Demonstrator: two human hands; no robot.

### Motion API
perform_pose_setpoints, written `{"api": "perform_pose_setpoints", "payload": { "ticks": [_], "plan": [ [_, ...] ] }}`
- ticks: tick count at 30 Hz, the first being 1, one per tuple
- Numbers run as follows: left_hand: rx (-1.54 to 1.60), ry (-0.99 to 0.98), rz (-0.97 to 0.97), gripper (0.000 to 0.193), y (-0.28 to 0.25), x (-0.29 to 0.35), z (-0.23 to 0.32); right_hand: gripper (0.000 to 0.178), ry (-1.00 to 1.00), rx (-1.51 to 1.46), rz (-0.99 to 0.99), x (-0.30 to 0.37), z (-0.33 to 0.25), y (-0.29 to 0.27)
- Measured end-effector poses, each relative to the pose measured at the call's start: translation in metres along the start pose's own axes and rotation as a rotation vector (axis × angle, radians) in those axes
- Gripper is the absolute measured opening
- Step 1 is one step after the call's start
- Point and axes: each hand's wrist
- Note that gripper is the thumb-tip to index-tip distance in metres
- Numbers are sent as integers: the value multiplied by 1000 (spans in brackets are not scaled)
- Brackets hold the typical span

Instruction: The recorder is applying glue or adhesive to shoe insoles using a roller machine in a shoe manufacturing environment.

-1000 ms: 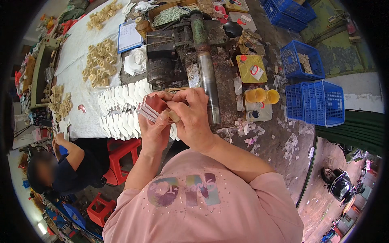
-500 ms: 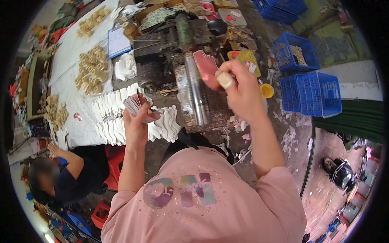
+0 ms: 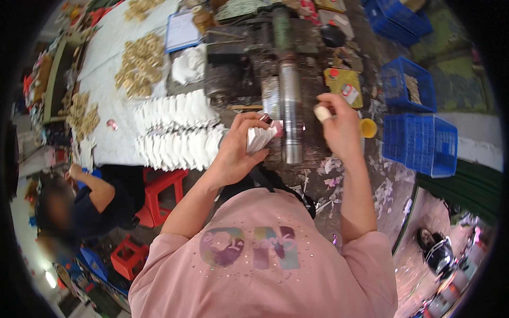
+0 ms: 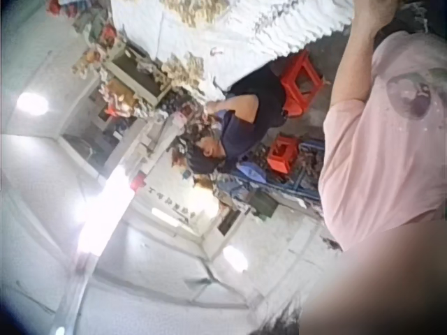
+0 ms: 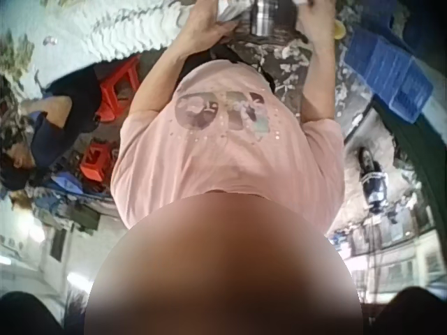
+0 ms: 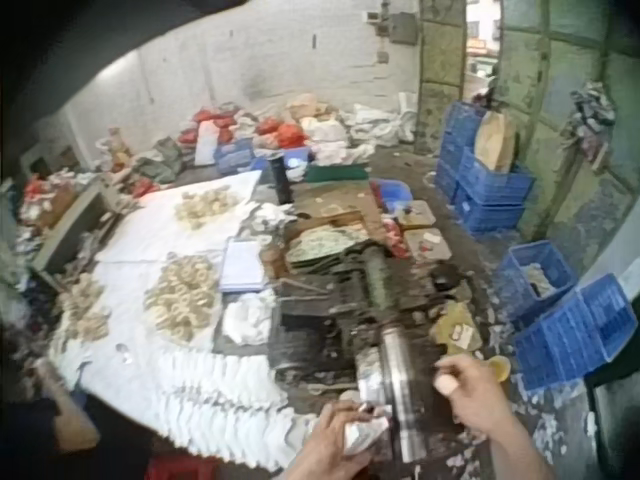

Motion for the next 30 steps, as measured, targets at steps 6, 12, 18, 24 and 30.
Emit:
{"api": "perform_pose_setpoints", "payload": {
  "ticks": [6, 12, 18, 24, 30],
  "plan": [
    [-96, -92, 451, 47, -78, 40, -88, 27, 78, -188, 56, 9, 4, 3],
    [-698, -328, 312, 48, -90, 98, -167, 26, 33, -199, 117, 5, 2, 6],
    [-796, -446, 21, 48, -87, 112, -158, 24, -18, -249, 164, 3, -14, 8],
    [271, -348, 201, 45, -82, 69, -68, 17, -242, -313, -22, 9, -65, 26],
    [881, 51, -40, 47, -22, 29, 1, 17, -480, -198, -119, 24, -95, 79]
  ]
}}
Point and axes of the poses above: each hand's wrist, its own x-axis away from the middle knuckle, its own y-axis out of the palm, z = x × y, and after that the axes turned 13 degrees about -y, right-handed
